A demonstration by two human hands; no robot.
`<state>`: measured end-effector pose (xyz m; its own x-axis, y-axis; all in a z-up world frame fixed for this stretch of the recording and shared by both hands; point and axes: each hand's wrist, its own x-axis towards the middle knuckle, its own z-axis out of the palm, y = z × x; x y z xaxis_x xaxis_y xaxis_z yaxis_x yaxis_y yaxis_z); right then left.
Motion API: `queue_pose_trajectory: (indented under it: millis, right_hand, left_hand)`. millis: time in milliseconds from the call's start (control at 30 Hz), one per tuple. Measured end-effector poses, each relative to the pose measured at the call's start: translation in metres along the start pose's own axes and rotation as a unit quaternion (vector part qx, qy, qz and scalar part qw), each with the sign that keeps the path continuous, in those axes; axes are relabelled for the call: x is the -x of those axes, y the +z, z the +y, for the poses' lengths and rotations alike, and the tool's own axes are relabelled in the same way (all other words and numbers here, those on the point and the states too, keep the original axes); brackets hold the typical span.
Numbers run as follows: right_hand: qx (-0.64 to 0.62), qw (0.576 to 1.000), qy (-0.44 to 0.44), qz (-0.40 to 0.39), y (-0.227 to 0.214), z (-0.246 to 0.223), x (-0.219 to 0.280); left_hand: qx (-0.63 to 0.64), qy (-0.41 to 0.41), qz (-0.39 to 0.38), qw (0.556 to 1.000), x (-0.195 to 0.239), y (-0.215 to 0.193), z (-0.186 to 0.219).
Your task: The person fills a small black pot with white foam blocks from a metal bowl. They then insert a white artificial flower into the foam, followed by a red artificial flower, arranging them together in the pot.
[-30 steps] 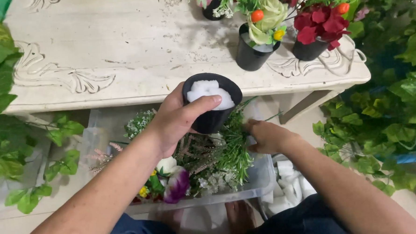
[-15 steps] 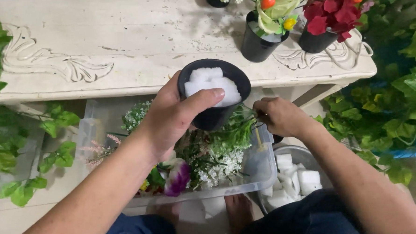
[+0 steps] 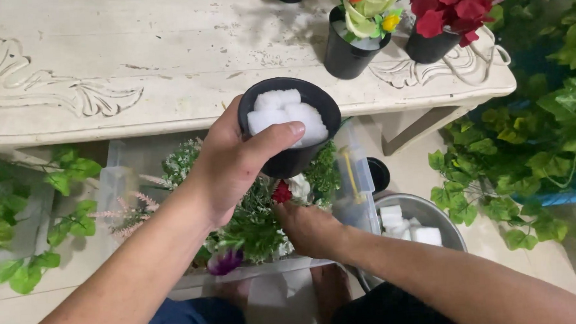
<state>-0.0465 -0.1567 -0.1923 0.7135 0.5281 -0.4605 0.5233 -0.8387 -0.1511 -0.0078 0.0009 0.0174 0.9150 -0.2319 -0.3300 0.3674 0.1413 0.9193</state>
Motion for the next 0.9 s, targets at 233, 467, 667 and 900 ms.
queue_pose_trajectory:
  millis: [233, 467, 667, 900]
  right_hand:
    - [-0.200, 0.965, -0.002, -0.170, -0.057, 0.055, -0.007]
    - [-0.038, 0.979, 0.086, -0.182, -0.053, 0.049, -0.019]
    - [-0.059, 0.977, 0.126, -0.163, -0.053, 0.061, -0.014]
    - [-0.391, 0.906, 0.105, 0.126, -0.095, 0.123, 0.005]
  left_hand:
    - [-0.040, -0.007, 0.021, 0.999, 0.004, -0.005, 0.000]
    - [0.027, 0.007, -0.035, 0.999, 0.006, -0.001, -0.002]
    - [-0.014, 0.021, -0.026, 0.999, 0.012, -0.005, 0.000]
    - [-0.012, -0.014, 0.026, 0.999, 0.012, -0.016, 0.003]
